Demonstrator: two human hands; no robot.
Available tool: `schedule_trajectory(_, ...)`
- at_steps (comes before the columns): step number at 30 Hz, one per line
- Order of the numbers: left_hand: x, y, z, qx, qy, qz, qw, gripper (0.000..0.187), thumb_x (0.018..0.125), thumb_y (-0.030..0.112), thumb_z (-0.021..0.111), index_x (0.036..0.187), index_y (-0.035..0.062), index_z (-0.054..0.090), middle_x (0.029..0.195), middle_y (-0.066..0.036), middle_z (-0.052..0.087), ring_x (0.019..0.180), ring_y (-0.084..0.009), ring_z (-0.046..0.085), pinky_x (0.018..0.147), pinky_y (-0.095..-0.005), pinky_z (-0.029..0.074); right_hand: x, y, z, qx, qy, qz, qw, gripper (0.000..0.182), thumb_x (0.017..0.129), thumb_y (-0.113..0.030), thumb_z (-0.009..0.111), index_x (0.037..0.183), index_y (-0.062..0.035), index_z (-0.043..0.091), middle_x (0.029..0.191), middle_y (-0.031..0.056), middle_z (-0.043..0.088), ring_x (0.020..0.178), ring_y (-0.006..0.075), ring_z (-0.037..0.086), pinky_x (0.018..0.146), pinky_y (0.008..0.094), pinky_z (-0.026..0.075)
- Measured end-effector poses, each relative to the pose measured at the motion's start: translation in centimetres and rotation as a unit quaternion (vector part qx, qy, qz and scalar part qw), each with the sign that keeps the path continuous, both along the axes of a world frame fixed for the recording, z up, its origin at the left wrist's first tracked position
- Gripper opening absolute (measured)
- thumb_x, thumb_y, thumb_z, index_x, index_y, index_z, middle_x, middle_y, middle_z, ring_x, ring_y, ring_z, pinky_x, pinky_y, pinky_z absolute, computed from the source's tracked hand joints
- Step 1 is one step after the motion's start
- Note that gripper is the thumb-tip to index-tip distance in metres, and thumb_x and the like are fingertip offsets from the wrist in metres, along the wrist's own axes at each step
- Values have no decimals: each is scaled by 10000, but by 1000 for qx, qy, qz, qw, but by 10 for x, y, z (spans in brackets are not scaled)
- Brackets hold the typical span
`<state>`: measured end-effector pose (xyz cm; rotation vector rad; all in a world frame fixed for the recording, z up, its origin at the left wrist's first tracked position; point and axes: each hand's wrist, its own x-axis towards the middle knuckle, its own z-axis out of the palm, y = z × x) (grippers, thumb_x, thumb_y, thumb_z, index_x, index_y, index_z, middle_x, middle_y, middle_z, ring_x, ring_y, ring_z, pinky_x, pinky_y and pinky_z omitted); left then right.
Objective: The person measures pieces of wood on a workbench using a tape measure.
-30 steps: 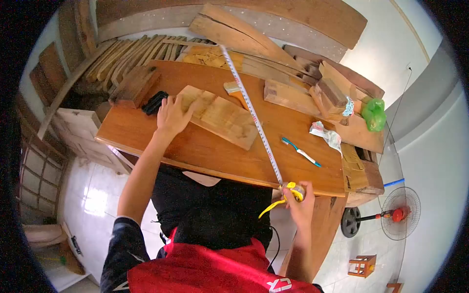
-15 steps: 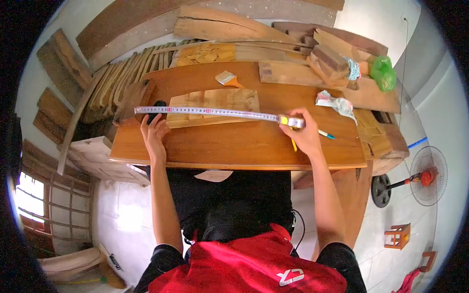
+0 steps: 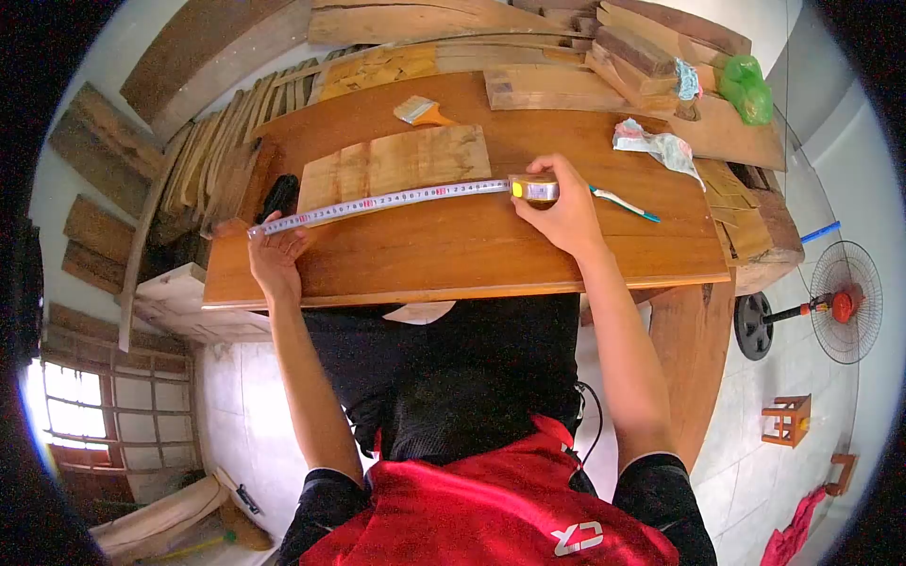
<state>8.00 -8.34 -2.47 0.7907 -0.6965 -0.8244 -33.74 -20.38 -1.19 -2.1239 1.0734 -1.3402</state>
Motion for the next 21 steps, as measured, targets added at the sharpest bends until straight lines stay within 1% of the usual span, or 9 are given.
schedule_trajectory(3,-13,-3,9,103,-89,98,986,333,998,229,592,1184,-47,592,972,-135,676,809,-183,687,736,-295,574,2,-1,-4,25,-16,-7,1000,458,723,-131,815,1080,-54,537,1032,111,636,999,263,625,898,354,484)
schedule_trajectory(4,-14,-5,9,118,-82,105,984,282,978,183,636,1130,-54,616,947,-114,665,783,-169,687,684,-269,577,2,-2,-4,22,-14,-7,1000,473,724,-127,818,1094,-58,531,1037,107,635,1007,260,626,900,357,486)
schedule_trajectory(7,-14,-5,10,117,-79,101,985,302,951,127,666,1169,-66,586,968,-119,666,773,-172,689,672,-278,587,3,-1,-4,20,-14,-6,1000,510,725,-114,826,1124,-65,513,1050,96,633,1034,251,628,910,366,490)
schedule_trajectory(9,-10,-7,9,115,-56,108,986,325,936,101,681,1190,-67,566,964,-119,667,772,-169,690,667,-278,592,4,1,-2,19,-21,-7,1000,521,726,-102,830,1131,-66,504,1055,88,630,1053,248,628,921,372,492)
schedule_trajectory(10,-9,-8,9,112,-44,111,986,340,928,88,689,1200,-67,556,962,-119,667,771,-167,690,664,-278,595,4,1,-2,16,-16,-8,1000,574,725,-101,850,1179,-75,499,1092,89,642,1071,247,631,937,372,492)
schedule_trajectory(13,-10,-7,8,123,-46,114,985,375,919,78,699,1219,-70,529,944,-118,666,775,-167,693,665,-286,603,6,4,2,18,-45,-19,999,566,730,-113,859,1195,-62,539,1115,100,661,1058,246,640,929,362,494)
schedule_trajectory(16,-15,-6,13,140,-70,111,981,327,924,83,695,1173,-77,555,938,-113,658,783,-163,687,653,-283,604,2,1,0,12,-13,-38,999,483,738,-116,859,1147,-48,610,1113,113,677,1048,244,647,913,346,497)
schedule_trajectory(19,-17,-9,10,156,-126,132,971,317,930,101,693,1143,-99,572,930,-115,653,794,-167,676,668,-286,612,2,-3,-3,-49,-4,-26,998,366,751,-104,846,1056,-33,656,1074,116,682,1029,244,652,896,337,499)
schedule_trajectory(21,-18,-7,12,154,-115,129,973,305,931,109,691,1126,-99,583,937,-118,649,805,-172,668,687,-291,618,2,-2,-3,-33,-8,-23,999,358,751,-101,844,1051,-37,659,1071,118,680,1021,248,653,893,336,498)
